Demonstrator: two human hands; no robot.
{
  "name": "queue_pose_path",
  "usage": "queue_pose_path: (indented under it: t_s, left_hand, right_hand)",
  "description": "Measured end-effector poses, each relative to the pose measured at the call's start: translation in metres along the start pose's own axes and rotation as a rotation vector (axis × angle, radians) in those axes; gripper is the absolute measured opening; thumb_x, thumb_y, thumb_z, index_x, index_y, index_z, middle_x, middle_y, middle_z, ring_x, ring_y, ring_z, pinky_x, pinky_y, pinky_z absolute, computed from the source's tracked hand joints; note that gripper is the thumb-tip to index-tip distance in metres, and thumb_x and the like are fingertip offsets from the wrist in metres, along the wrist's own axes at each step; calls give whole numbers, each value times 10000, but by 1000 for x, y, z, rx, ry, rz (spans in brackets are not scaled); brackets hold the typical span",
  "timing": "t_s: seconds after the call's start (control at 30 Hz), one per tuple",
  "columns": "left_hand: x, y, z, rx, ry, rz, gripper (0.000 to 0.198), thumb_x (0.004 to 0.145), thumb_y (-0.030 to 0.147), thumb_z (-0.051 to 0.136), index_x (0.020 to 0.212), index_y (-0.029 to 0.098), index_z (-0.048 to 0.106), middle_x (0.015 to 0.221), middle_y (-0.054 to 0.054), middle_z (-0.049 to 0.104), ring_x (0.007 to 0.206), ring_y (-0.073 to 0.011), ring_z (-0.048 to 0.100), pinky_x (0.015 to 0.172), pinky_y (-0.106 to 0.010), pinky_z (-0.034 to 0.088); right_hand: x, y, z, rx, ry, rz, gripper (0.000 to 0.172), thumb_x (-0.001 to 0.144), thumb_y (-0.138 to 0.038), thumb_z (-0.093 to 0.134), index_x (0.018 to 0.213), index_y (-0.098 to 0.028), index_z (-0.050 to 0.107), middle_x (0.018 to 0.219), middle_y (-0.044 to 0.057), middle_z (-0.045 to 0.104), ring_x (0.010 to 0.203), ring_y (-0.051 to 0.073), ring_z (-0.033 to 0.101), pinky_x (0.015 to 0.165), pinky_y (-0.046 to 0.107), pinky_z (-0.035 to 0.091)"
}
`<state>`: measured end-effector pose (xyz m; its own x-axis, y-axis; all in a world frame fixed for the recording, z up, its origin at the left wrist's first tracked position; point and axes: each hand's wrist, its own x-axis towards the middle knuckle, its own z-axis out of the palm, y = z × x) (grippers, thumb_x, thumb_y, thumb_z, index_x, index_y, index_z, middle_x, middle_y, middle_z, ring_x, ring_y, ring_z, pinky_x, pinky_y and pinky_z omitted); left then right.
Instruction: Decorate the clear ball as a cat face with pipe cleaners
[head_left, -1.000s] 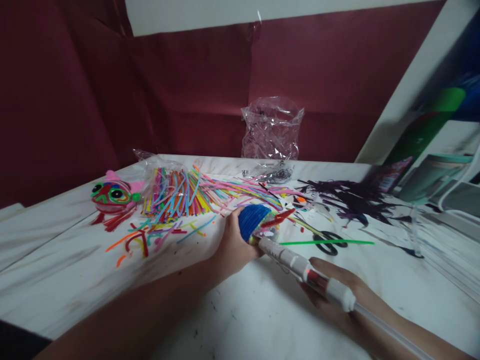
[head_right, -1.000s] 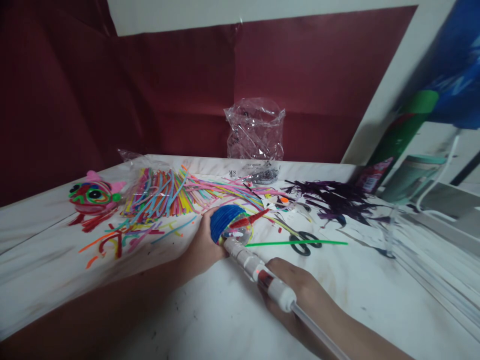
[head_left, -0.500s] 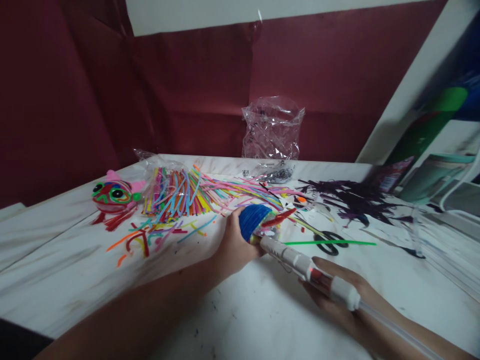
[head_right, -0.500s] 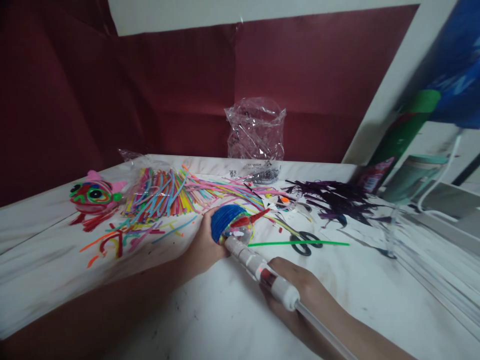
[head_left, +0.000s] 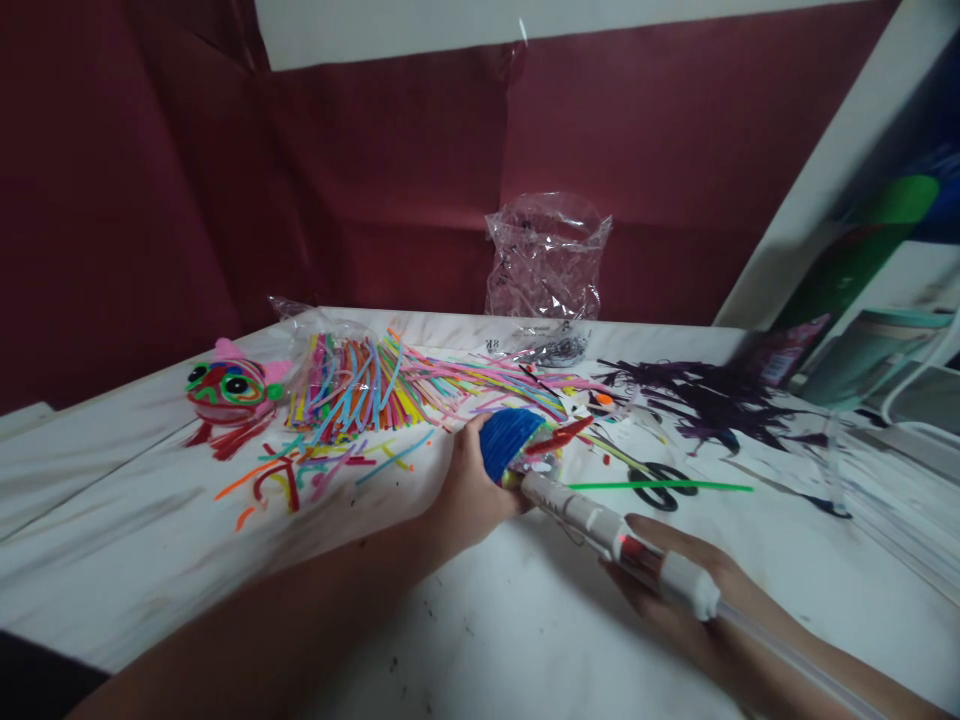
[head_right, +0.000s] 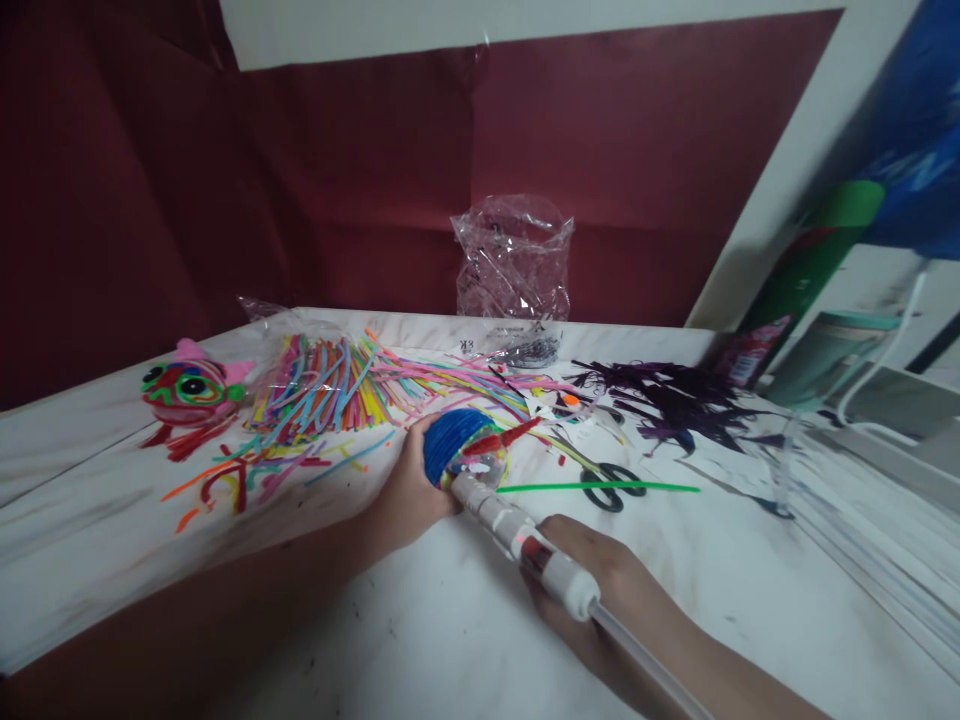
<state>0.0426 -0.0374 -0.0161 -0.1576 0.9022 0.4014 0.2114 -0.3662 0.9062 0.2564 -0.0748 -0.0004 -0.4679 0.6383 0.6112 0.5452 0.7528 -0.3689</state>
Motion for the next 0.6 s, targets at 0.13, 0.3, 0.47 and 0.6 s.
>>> queue_pose_path:
  t_s: [0.13,0.3,0.47,0.6]
  left_hand:
    - [0,1,0,22,-27,5,910,457,163,824,1244,231,373,1237,-115,514,1212,-323,466,1014,-490,369]
    - [0,1,0,46,-24,8,917,459,154,818,1251,219,360,1261,-133,493,1220,-324,459,1026,-488,357]
    - [0,0,0,24,-43,-2,894,482,171,808,1250,249,358,1257,-113,507,1235,-323,450,1046,-492,346]
    - [0,-2,0,-10,-9,-7,896,453,162,812,1242,236,394,1241,-112,521,1219,-325,464,1042,-485,355]
  right_hand:
    - [2,-3,-3,-8,-25,-15,177,811,-231,511,646,-221,449,524,-49,498,408,99,489,384,191,373]
    - [5,-6,-7,38,-62,-32,127,794,-190,514,685,-221,457,554,-45,531,441,101,521,405,181,398]
    - [2,-1,-3,-53,-27,-42,169,780,-166,516,638,-216,440,527,-46,499,422,92,488,393,183,372]
    - [1,0,-3,-38,-42,-46,158,785,-175,517,649,-217,450,532,-45,497,426,93,493,400,185,384]
